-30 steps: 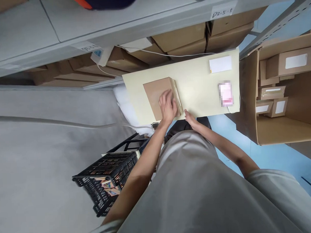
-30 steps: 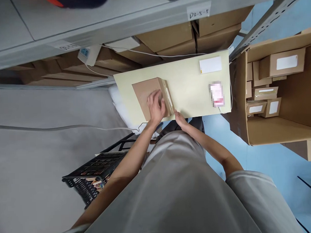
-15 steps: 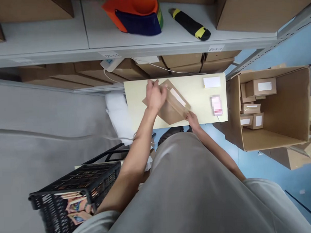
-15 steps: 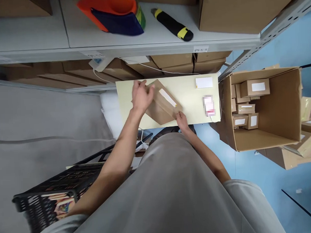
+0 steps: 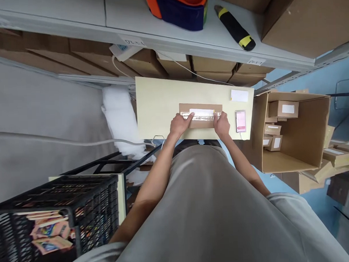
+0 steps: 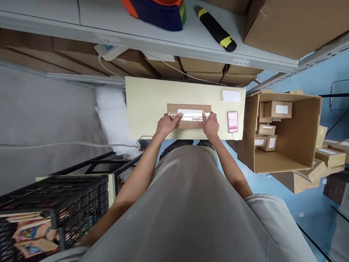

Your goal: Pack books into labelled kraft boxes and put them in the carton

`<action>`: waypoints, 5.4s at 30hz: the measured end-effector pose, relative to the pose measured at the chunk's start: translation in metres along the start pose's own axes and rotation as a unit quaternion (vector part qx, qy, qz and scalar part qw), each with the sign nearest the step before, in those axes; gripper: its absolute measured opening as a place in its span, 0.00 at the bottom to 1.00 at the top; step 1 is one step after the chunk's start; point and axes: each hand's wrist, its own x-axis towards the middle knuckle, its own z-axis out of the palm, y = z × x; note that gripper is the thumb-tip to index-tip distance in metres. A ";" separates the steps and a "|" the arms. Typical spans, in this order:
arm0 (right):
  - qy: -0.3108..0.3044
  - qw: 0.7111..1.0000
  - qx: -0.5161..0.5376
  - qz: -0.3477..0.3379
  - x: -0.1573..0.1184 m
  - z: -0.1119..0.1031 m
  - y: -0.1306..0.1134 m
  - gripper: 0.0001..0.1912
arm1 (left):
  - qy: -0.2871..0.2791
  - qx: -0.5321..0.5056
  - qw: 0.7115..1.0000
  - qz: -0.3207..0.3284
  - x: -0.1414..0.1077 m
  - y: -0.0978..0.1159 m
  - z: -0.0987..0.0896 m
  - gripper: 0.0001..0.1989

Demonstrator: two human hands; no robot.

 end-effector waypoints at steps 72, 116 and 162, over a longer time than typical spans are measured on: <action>0.153 0.949 0.270 0.047 0.191 -0.040 0.207 0.28 | 0.054 -0.205 0.956 0.202 0.039 0.174 0.151 0.04; 0.164 0.950 0.262 -0.045 0.223 -0.116 0.203 0.32 | -0.085 -0.057 0.928 0.358 0.088 0.249 0.232 0.24; 0.227 0.954 0.083 -0.177 0.055 -0.105 0.124 0.21 | -0.293 -0.491 0.816 0.080 -0.047 0.237 0.145 0.37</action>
